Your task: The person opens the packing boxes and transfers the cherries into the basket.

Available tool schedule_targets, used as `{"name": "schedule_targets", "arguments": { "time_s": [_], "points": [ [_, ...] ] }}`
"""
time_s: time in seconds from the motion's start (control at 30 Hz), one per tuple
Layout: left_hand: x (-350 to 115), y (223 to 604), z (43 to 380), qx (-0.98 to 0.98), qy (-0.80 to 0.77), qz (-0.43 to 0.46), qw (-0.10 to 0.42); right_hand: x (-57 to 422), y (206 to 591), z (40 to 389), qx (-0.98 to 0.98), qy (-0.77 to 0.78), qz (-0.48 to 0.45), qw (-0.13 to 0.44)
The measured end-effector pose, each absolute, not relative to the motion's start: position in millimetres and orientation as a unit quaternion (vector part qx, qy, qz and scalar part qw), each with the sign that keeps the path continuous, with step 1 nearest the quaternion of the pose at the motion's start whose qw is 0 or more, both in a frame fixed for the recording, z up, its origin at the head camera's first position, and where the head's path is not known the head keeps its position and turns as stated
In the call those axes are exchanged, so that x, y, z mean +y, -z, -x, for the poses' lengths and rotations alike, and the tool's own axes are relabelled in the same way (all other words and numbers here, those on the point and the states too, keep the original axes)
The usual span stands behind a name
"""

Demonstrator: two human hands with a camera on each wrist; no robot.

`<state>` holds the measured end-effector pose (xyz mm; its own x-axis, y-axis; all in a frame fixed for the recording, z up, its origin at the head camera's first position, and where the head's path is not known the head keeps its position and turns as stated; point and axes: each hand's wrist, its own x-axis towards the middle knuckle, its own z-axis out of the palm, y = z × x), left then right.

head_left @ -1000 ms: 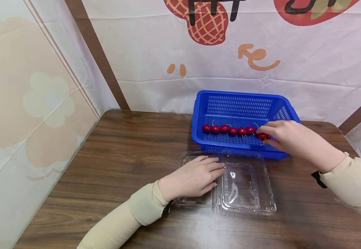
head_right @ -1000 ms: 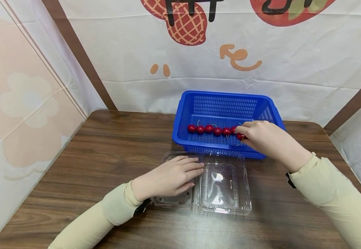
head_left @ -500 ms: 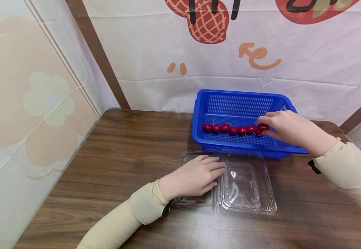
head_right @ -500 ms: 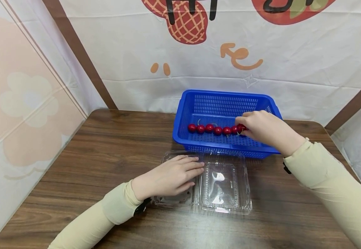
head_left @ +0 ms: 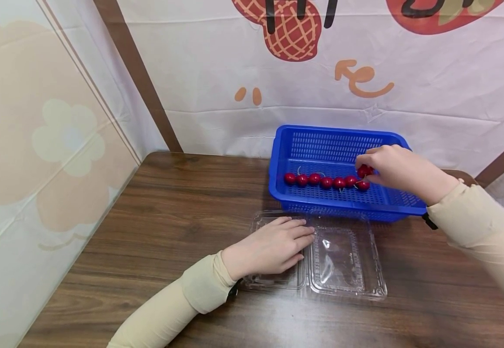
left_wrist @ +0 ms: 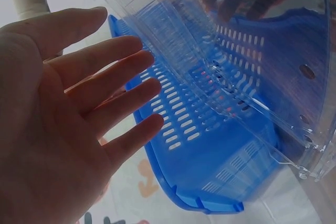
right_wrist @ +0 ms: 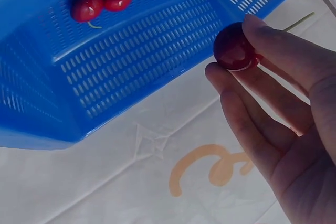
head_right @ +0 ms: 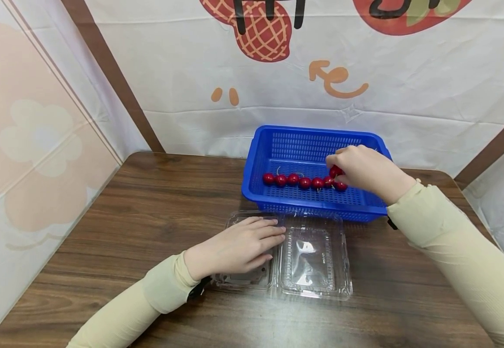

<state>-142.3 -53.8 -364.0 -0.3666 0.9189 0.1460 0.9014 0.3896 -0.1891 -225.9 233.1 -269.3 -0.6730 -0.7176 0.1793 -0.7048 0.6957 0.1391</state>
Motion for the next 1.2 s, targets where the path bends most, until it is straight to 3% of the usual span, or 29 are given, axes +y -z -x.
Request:
{"name": "schedule_targets", "arguments": {
  "time_s": [1.2],
  "points": [
    [-55.2, 362.1, 141.9, -0.823, -0.036, 0.553, 0.126, 237.2, 271.5, 272.8, -0.947, 0.024, -0.320, 0.033]
  ]
}}
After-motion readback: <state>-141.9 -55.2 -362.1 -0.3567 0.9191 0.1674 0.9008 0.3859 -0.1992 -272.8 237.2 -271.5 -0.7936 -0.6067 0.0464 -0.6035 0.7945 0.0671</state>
